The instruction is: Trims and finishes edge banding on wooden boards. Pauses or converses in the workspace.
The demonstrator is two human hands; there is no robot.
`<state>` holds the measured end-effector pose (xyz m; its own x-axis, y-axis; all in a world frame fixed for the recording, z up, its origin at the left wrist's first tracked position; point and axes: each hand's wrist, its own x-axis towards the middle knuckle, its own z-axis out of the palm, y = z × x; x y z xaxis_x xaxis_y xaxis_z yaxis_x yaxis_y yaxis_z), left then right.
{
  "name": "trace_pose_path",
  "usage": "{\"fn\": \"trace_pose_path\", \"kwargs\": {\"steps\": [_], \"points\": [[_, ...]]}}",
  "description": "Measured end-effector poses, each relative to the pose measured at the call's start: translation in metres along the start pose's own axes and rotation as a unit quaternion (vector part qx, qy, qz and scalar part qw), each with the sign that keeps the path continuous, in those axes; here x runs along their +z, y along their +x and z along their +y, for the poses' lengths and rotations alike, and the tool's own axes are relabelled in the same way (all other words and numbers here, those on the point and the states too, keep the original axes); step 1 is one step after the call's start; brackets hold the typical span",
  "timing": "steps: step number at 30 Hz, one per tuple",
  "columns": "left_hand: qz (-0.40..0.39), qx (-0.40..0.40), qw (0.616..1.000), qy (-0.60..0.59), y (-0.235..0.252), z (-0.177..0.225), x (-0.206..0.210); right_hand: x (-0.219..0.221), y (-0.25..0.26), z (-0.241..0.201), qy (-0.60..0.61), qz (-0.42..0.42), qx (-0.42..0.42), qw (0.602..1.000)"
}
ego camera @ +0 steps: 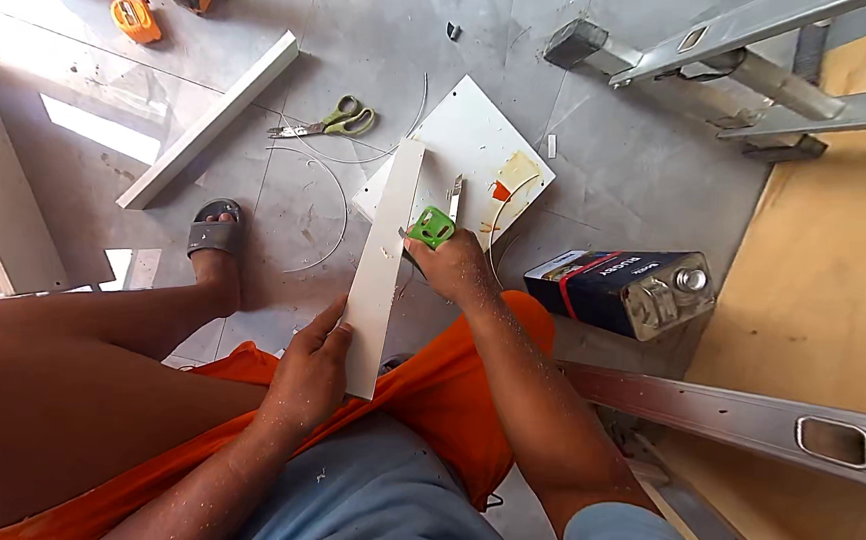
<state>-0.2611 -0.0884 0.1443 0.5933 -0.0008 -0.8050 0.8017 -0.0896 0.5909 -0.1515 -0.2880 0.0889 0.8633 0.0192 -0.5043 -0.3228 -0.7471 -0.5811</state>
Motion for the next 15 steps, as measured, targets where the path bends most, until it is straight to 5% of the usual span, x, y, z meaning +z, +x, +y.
{"fn": "trace_pose_path", "kwargs": {"steps": [7, 12, 15], "points": [[-0.017, 0.008, 1.0, -0.002, 0.001, -0.007, 0.001, 0.014, -0.162, 0.002, 0.137, -0.088, -0.266, 0.95], [-0.028, -0.026, 0.999, -0.005, 0.001, -0.006, 0.002, -0.012, -0.085, 0.008, 0.005, 0.0, -0.098, 0.995], [-0.01, -0.023, 1.0, -0.018, 0.0, -0.006, 0.003, 0.003, -0.066, 0.002, -0.015, 0.007, -0.104, 0.994]]}}
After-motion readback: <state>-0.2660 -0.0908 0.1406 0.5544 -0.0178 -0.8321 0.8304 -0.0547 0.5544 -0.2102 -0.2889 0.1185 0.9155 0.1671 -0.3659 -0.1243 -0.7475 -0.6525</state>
